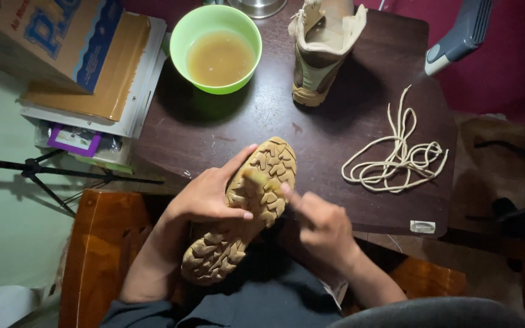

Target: The person scrubs the exterior and sole of a brown hiking boot using a toothbrush. They rotate the boot to clean different sides and the tread pattern, with a bowl of liquid and a second boot visible on the table.

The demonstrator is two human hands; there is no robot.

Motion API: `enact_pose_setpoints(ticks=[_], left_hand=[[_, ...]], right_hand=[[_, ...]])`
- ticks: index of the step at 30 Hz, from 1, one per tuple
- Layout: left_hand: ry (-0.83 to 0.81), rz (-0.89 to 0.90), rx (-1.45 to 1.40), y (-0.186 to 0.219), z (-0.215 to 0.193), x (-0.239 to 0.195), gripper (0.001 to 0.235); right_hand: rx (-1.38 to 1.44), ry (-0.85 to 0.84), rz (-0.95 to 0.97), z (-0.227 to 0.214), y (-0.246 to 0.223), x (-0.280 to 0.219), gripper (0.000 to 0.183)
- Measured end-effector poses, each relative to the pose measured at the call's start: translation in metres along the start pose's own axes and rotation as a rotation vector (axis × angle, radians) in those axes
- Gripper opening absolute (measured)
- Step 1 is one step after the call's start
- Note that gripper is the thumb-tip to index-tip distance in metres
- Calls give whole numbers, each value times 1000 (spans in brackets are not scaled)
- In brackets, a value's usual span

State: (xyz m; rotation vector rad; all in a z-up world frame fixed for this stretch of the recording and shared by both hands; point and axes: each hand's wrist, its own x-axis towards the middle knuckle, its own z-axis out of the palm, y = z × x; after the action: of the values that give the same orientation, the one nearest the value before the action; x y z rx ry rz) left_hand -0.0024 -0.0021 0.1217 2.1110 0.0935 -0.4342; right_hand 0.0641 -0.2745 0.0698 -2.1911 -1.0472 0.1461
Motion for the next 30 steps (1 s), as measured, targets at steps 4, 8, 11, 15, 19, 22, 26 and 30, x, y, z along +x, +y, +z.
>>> enact_pose_setpoints(ticks=[4, 8, 11, 15, 19, 22, 26, 30], left_hand=[[18, -2, -11, 3, -2, 1, 129], [16, -18, -51, 3, -5, -2, 128], [-8, -19, -104, 14, -7, -8, 128], [-8, 82, -109, -10, 2, -6, 122], [-4, -27, -102, -10, 3, -11, 133], [26, 46, -141, -8, 4, -18, 131], [70, 72, -180, -30, 16, -19, 131], [77, 85, -182, -34, 18, -21, 131]], right_hand=[[-3, 82, 52, 0, 6, 7, 68], [-7, 47, -14, -1, 5, 4, 64], [-19, 38, 37, -8, 0, 6, 66], [-52, -155, -183, 5, 9, -17, 84], [-85, 47, 64, -8, 10, 12, 62], [7, 5, 45, -1, 7, 6, 67], [-49, -15, 45, 5, 10, 12, 69], [-98, -77, 36, 13, -4, -1, 71]])
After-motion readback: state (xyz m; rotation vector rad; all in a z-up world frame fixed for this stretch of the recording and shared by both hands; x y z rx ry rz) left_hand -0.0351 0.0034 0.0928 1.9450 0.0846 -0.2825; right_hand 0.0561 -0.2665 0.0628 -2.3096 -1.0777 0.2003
